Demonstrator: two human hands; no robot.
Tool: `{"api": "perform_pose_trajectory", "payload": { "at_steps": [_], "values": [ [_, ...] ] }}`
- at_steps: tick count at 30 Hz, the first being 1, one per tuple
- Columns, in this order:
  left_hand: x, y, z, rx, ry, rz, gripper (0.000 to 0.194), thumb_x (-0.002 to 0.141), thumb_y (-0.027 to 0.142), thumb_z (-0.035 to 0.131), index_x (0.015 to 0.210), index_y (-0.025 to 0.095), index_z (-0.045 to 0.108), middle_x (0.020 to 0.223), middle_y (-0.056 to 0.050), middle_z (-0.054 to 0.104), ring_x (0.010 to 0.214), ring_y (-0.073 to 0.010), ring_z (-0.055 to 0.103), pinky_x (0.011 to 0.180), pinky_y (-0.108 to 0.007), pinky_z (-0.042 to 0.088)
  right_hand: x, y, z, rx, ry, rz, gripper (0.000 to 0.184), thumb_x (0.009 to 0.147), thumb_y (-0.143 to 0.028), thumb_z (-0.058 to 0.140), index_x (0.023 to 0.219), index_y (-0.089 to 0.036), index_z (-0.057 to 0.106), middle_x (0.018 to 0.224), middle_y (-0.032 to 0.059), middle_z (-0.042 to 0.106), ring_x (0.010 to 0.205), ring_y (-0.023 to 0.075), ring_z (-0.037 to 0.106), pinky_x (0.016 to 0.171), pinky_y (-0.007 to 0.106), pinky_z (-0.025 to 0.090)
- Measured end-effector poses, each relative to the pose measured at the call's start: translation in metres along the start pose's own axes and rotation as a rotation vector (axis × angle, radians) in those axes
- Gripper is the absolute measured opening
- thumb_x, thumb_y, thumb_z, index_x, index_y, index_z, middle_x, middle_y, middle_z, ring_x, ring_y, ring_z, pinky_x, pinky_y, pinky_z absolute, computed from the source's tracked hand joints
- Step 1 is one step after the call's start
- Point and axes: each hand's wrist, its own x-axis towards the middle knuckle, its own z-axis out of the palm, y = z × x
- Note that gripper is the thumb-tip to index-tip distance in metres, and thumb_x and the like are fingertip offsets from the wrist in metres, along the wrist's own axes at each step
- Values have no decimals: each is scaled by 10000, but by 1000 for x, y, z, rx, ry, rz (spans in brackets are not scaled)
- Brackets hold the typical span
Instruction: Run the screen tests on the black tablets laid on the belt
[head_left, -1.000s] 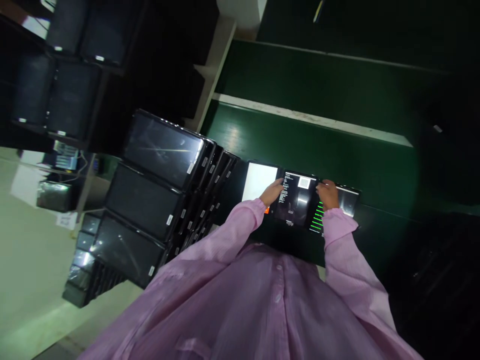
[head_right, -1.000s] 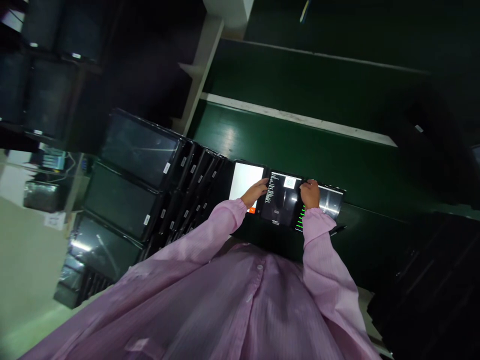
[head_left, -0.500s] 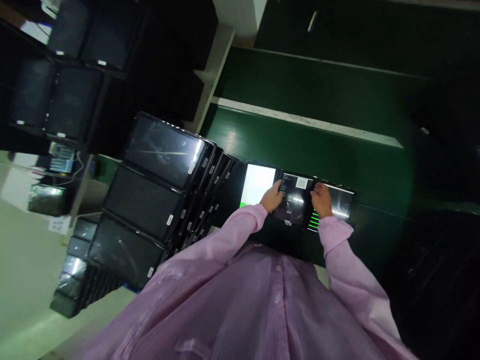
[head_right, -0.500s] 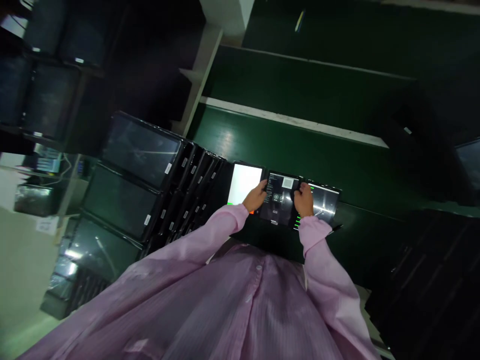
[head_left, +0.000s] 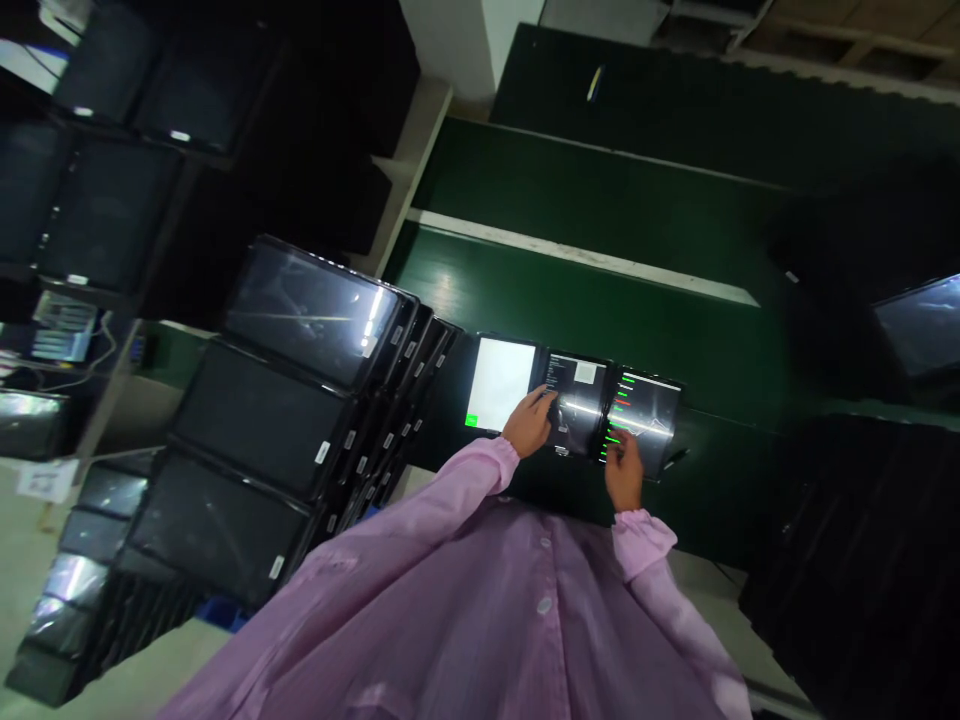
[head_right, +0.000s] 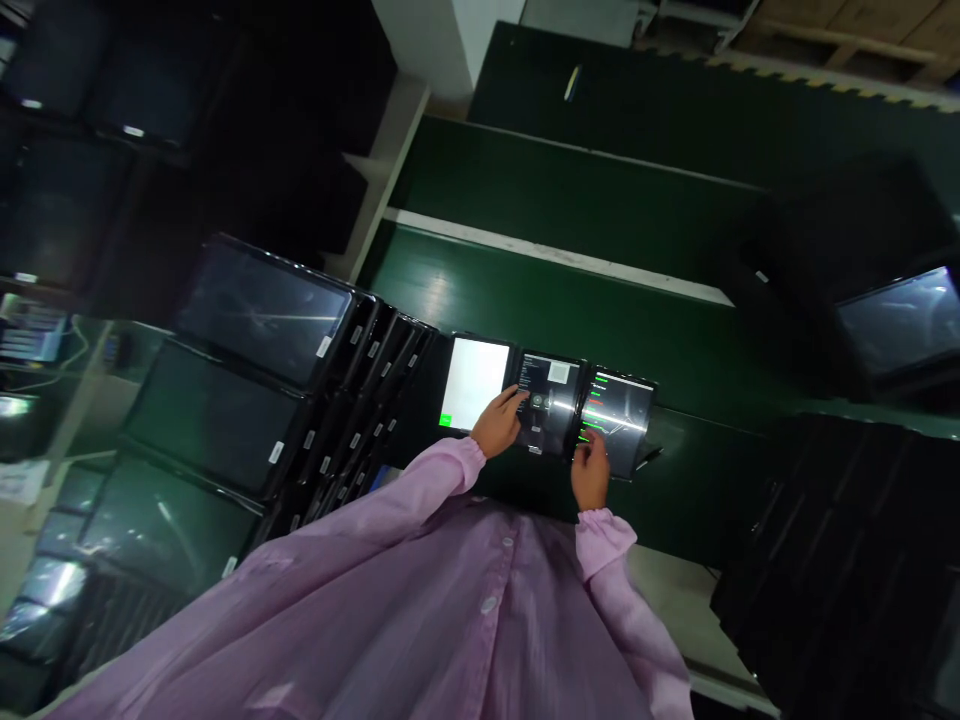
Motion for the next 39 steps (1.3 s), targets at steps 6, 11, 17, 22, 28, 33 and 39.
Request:
{"api": "perform_pose_trajectory", "payload": {
  "at_steps": [6, 11, 17, 22, 28, 33, 39],
  "values": [
    [-19, 3, 10, 43, -7, -8, 661, 859, 51, 490, 1516, 94, 431, 1492, -196, 579, 1548, -315, 372, 1258, -557, 396, 2, -12, 19, -64, -60, -109, 450, 930, -292, 431, 1345, -180, 564, 1300, 136, 696, 1155, 285, 673, 1040, 486, 519],
    [-6, 18, 25, 66, -71, 81, 649, 880, 73, 501, 1524, 112, 436, 1502, -169, 585, 1571, -301, 327, 1289, -534, 329, 2, -5, 10, -109, -10, -114, 454, 944, -283, 421, 1365, -166, 545, 1293, 152, 695, 1207, 292, 653, 1065, 497, 502],
    [15, 32, 35, 102, -159, 183, 630, 890, 86, 501, 1518, 121, 460, 1539, -154, 562, 1582, -296, 310, 1317, -526, 231, -8, 19, -20, -137, 86, -58, 485, 936, -313, 424, 1387, -154, 508, 1281, 161, 699, 1162, 282, 675, 1001, 465, 541],
    [19, 36, 36, 127, -187, 198, 614, 879, 63, 491, 1489, 128, 496, 1503, -144, 599, 1581, -300, 314, 1324, -533, 192, -11, 38, -45, -176, 187, -27, 480, 948, -332, 394, 1376, -144, 503, 1254, 174, 702, 1144, 299, 676, 995, 495, 540],
    [5, 43, 35, 111, -138, 149, 594, 912, 69, 469, 1499, 156, 480, 1487, -127, 611, 1556, -282, 358, 1305, -537, 267, 10, 29, -44, -219, 127, -175, 464, 951, -281, 427, 1383, -165, 550, 1340, 152, 660, 1324, 304, 567, 1160, 547, 409],
    [-24, 39, 35, 94, -59, 61, 535, 938, 104, 473, 1467, 176, 505, 1467, -127, 614, 1494, -280, 443, 1268, -540, 351, 44, 11, -17, -223, 84, -248, 494, 945, -205, 440, 1425, -151, 540, 1439, 165, 589, 1464, 279, 423, 1242, 556, 292],
    [-67, 22, 27, 62, 61, -61, 462, 951, 134, 465, 1403, 193, 538, 1391, -129, 644, 1403, -283, 531, 1210, -533, 428, 39, 25, -39, -224, 224, -99, 474, 960, -240, 410, 1400, -136, 556, 1404, 187, 587, 1396, 300, 480, 1205, 541, 331]
  ]
}}
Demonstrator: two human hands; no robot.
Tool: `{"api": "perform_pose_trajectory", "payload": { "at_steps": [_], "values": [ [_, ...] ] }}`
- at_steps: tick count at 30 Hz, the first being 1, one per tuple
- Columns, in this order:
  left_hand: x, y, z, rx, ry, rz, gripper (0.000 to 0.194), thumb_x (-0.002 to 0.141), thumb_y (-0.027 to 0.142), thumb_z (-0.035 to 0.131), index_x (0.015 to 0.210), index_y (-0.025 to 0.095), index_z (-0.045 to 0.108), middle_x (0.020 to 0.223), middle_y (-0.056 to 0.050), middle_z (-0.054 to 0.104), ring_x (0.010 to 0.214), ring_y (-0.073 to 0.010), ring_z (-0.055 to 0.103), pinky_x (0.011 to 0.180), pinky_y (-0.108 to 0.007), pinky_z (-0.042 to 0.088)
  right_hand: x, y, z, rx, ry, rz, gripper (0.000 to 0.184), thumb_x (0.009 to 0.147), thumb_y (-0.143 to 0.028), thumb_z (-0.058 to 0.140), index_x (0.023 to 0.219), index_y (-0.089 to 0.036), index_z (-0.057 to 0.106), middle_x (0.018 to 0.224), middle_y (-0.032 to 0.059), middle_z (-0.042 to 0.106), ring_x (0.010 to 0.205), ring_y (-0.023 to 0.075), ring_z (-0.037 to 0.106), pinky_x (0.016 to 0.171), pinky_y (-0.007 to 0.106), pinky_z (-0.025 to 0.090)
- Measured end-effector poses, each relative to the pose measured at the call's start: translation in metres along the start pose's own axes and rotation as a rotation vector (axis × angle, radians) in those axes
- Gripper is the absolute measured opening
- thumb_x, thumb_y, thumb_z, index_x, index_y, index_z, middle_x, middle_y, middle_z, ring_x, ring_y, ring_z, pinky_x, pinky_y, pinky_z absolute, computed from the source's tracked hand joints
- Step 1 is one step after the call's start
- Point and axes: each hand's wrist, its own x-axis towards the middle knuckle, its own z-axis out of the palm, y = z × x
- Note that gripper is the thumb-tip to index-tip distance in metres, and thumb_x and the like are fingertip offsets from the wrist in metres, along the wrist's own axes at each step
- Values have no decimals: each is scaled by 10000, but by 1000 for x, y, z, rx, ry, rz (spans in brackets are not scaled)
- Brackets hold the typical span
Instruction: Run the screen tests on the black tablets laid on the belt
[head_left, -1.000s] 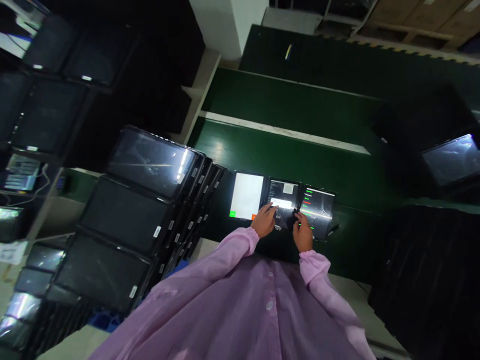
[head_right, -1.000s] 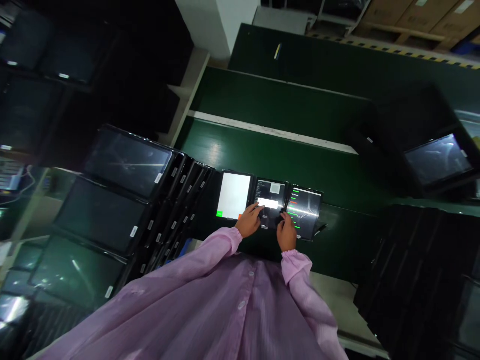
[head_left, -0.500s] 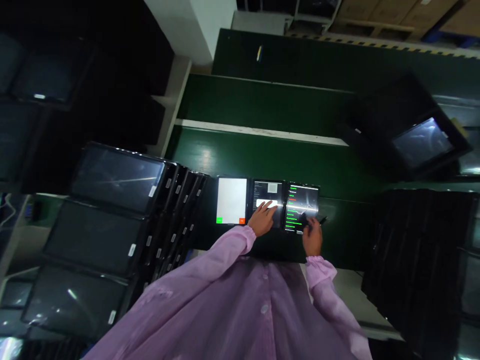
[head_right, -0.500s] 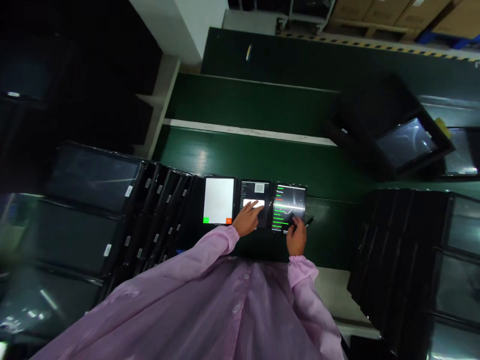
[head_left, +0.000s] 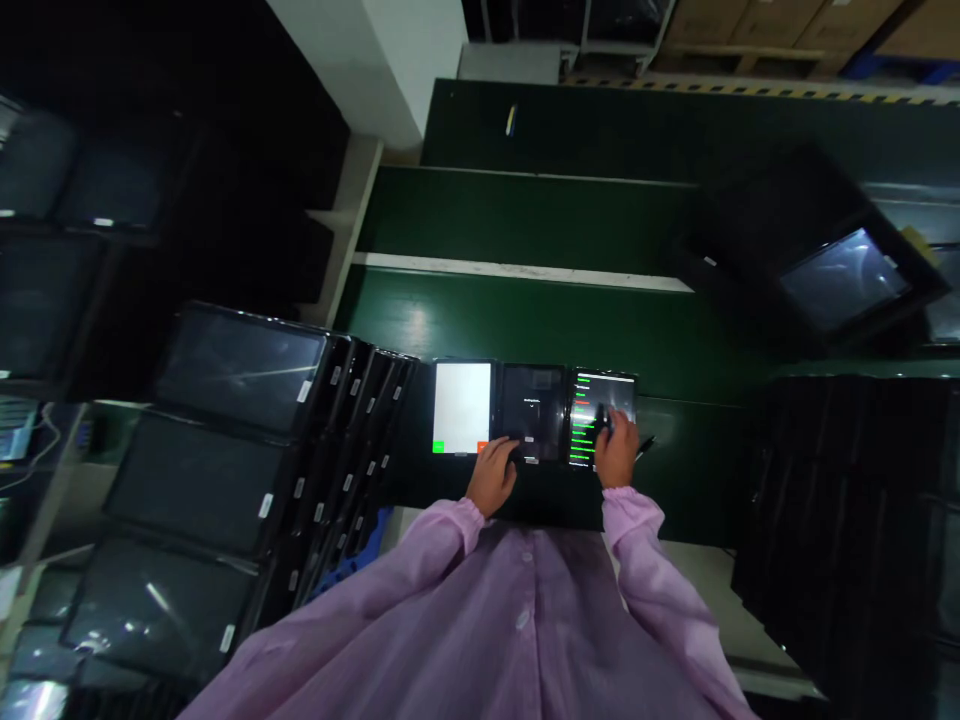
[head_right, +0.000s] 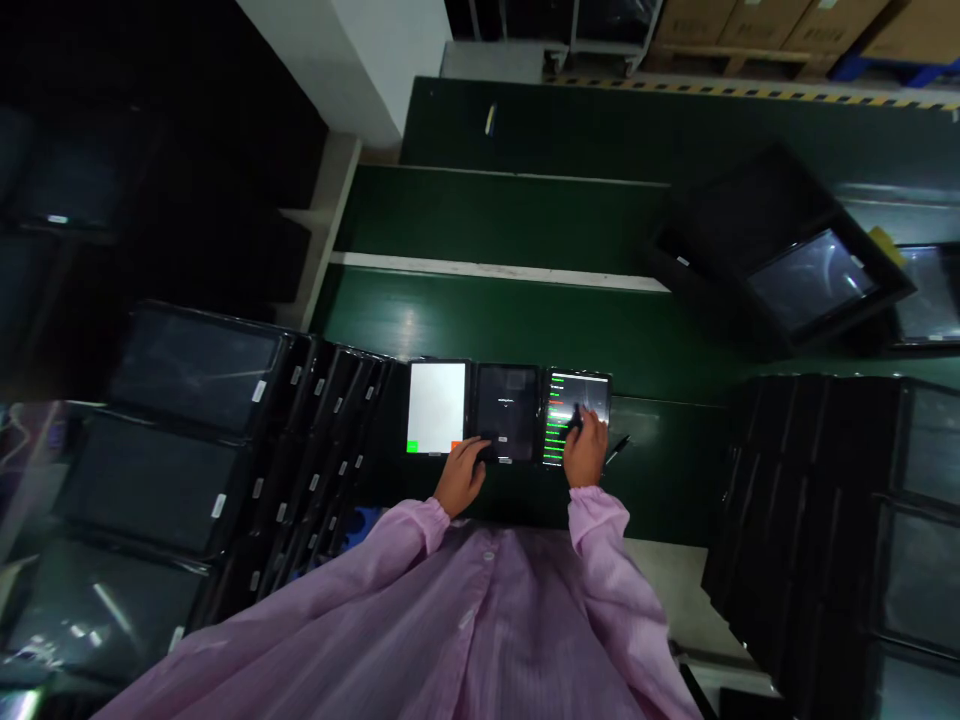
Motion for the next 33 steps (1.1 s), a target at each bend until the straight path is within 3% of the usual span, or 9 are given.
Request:
{"api": "perform_pose_trajectory", "payload": {
  "at_steps": [4, 8, 11, 14, 20, 24, 27, 30, 33],
  "values": [
    [-23, -21, -8, -22, 94, -104, 390, 945, 164, 459, 1319, 198, 565, 1315, -130, 669, 1290, -293, 610, 1146, -535, 480, -10, 43, -35, -59, 138, 317, 403, 1008, -324, 421, 1293, -100, 596, 1244, 227, 622, 1240, 348, 580, 1074, 543, 447],
    [-35, -40, -18, -41, 182, -203, 327, 962, 212, 454, 1265, 212, 577, 1247, -130, 684, 1224, -308, 640, 1105, -549, 502, -4, 77, -43, -101, 69, 594, 272, 996, -423, 679, 1055, -158, 665, 1036, 72, 673, 956, 232, 664, 902, 438, 553],
    [-39, -47, -24, -67, 227, -244, 307, 970, 240, 457, 1249, 219, 585, 1229, -127, 693, 1209, -309, 649, 1108, -544, 502, 1, 85, -43, -110, 24, 699, 271, 992, -427, 721, 970, -161, 673, 966, 36, 676, 866, 186, 661, 839, 385, 573],
    [-41, -46, -29, -109, 259, -269, 306, 977, 255, 452, 1248, 218, 588, 1229, -125, 698, 1208, -303, 652, 1115, -536, 498, 0, 83, -57, -118, 72, 727, 267, 986, -420, 726, 952, -162, 669, 938, 32, 677, 854, 187, 666, 843, 389, 574],
    [-53, -35, -31, -238, 249, -286, 300, 964, 259, 468, 1222, 230, 617, 1177, -101, 720, 1177, -290, 672, 1113, -525, 500, -20, 60, -87, -80, 334, 575, 296, 956, -426, 585, 1135, -191, 587, 1093, 152, 715, 1038, 299, 703, 912, 421, 558],
    [-60, -27, -31, -352, 221, -317, 318, 917, 256, 525, 1210, 225, 643, 1140, -101, 724, 1148, -297, 675, 1111, -539, 489, -26, 42, -91, -37, 363, 514, 365, 889, -568, 499, 1034, -236, 546, 956, 180, 713, 958, 391, 720, 792, 471, 576],
    [-58, -8, -34, -477, 179, -328, 307, 920, 302, 562, 1194, 215, 673, 1121, -105, 724, 1116, -292, 675, 1095, -530, 489, -28, 14, -90, -13, 357, 447, 493, 878, -657, 424, 1065, -218, 547, 958, 212, 694, 965, 420, 701, 807, 526, 562],
    [-47, 24, -39, -644, 109, -307, 351, 944, 411, 612, 1225, 223, 707, 1142, -89, 727, 1075, -252, 678, 1033, -437, 521, -41, -36, -76, 93, 176, 238, 593, 899, -693, 408, 1132, -181, 596, 1091, 211, 700, 1030, 363, 685, 920, 503, 544],
    [-29, 53, -44, -815, 81, -328, 477, 919, 583, 651, 1179, 198, 757, 1035, -73, 726, 851, -192, 666, 802, -329, 544, -66, -99, -44, 239, -193, -24, 557, 921, -660, 498, 1146, -183, 676, 1125, 151, 730, 1025, 297, 699, 955, 434, 549]
  ]
}}
